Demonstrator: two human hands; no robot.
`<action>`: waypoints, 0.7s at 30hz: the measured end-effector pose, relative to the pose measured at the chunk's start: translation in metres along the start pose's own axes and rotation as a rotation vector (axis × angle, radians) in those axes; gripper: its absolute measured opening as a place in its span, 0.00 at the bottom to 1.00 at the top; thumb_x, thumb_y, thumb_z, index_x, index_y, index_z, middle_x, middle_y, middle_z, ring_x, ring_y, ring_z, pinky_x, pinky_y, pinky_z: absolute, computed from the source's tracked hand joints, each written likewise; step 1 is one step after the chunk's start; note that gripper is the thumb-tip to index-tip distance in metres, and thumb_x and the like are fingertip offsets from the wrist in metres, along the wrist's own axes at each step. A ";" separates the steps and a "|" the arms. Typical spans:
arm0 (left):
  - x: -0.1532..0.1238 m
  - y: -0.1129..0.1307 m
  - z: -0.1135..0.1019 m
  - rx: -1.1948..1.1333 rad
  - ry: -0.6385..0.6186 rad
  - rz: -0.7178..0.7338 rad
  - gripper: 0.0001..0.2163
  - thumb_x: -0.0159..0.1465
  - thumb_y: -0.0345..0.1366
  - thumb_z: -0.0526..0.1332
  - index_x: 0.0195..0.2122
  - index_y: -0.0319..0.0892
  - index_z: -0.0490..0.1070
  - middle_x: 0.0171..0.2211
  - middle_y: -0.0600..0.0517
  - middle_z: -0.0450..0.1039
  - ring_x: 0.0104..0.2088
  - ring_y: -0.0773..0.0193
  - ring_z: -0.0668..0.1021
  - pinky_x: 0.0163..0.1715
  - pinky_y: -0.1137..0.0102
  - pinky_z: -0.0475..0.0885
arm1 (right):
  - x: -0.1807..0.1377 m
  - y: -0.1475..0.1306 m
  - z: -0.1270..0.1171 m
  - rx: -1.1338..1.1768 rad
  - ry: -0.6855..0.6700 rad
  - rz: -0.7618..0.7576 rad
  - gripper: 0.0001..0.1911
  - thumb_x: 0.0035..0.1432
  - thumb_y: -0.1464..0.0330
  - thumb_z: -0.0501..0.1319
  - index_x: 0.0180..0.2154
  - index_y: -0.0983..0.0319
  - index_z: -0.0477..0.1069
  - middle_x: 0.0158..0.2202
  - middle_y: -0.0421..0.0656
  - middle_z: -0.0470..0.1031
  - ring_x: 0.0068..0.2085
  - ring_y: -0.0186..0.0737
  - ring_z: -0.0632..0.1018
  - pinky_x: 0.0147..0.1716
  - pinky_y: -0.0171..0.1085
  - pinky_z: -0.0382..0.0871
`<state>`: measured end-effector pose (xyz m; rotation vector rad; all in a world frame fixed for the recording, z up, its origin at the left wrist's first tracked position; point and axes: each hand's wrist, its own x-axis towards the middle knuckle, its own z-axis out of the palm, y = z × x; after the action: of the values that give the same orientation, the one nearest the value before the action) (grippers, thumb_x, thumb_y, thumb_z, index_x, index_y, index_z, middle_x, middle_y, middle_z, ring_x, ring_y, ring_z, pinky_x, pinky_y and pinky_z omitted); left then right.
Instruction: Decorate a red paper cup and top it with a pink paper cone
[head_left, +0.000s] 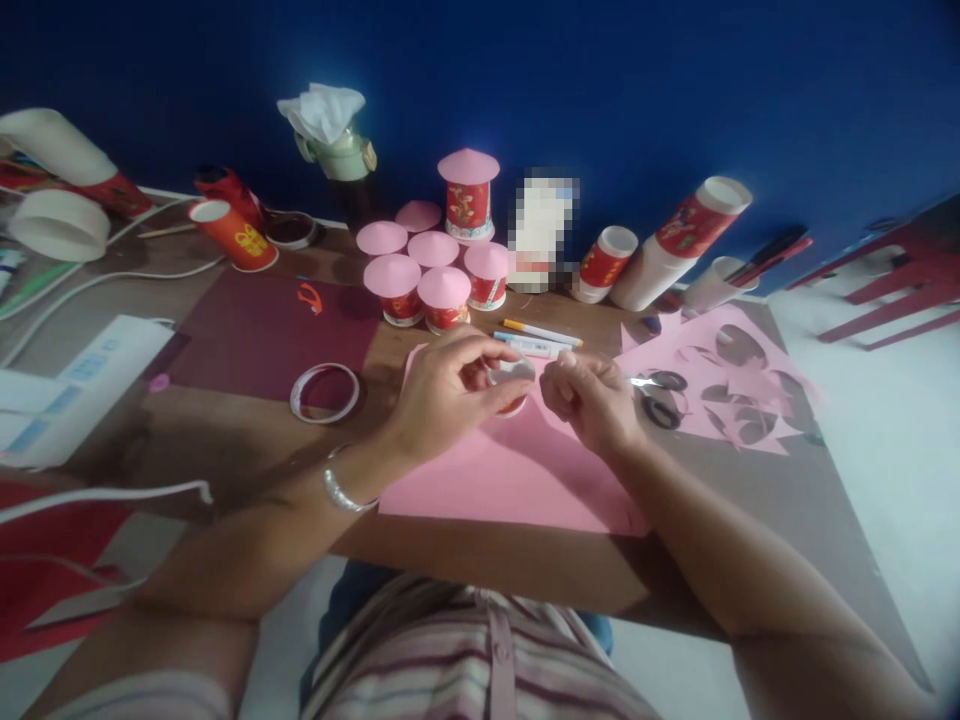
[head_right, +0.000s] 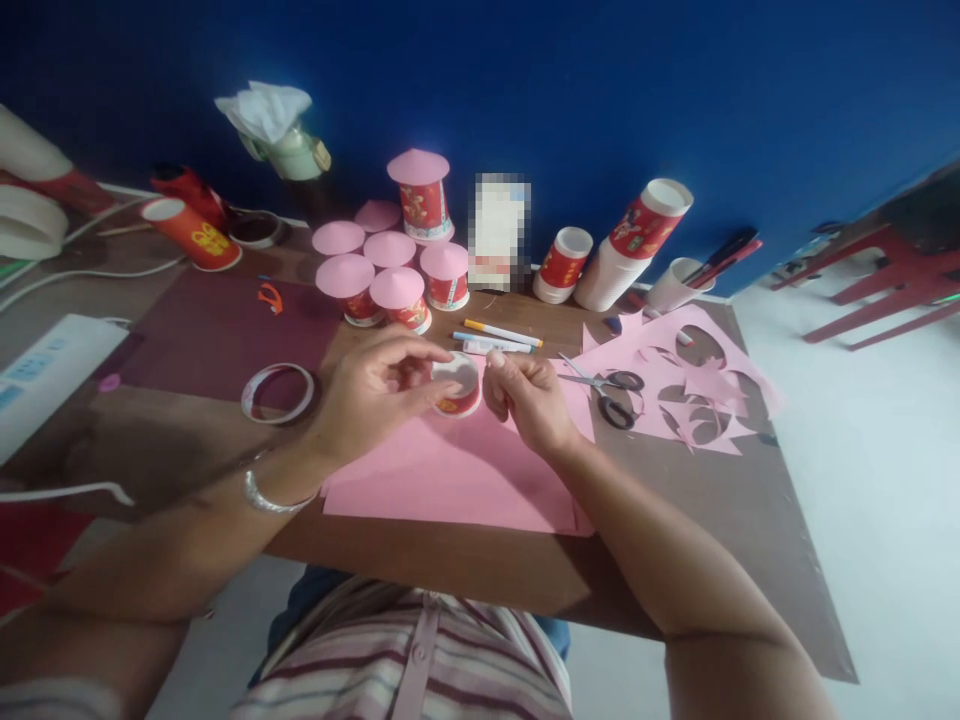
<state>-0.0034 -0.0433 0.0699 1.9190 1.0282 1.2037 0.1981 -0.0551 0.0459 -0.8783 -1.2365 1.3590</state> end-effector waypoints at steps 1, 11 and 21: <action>0.002 0.003 0.005 -0.063 -0.016 -0.013 0.12 0.58 0.41 0.75 0.40 0.44 0.80 0.33 0.53 0.74 0.26 0.71 0.71 0.27 0.73 0.69 | -0.002 -0.001 0.001 -0.050 -0.007 -0.004 0.30 0.68 0.52 0.62 0.17 0.58 0.63 0.15 0.35 0.60 0.18 0.32 0.62 0.21 0.36 0.54; 0.006 0.008 0.022 -0.169 0.003 -0.018 0.08 0.59 0.39 0.74 0.35 0.41 0.81 0.33 0.52 0.75 0.29 0.70 0.73 0.27 0.74 0.69 | -0.006 0.001 0.008 -0.096 -0.057 0.021 0.30 0.66 0.49 0.61 0.18 0.60 0.64 0.16 0.35 0.64 0.20 0.30 0.65 0.22 0.34 0.58; 0.002 0.001 0.004 0.010 0.053 0.177 0.02 0.64 0.33 0.70 0.37 0.42 0.82 0.32 0.52 0.79 0.34 0.68 0.79 0.34 0.73 0.75 | -0.003 0.000 0.003 -0.156 -0.005 -0.033 0.29 0.69 0.53 0.60 0.18 0.59 0.63 0.16 0.35 0.65 0.20 0.31 0.66 0.25 0.35 0.60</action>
<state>0.0008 -0.0427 0.0698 2.0300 0.9075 1.3561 0.1960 -0.0584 0.0456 -0.9582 -1.3692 1.2516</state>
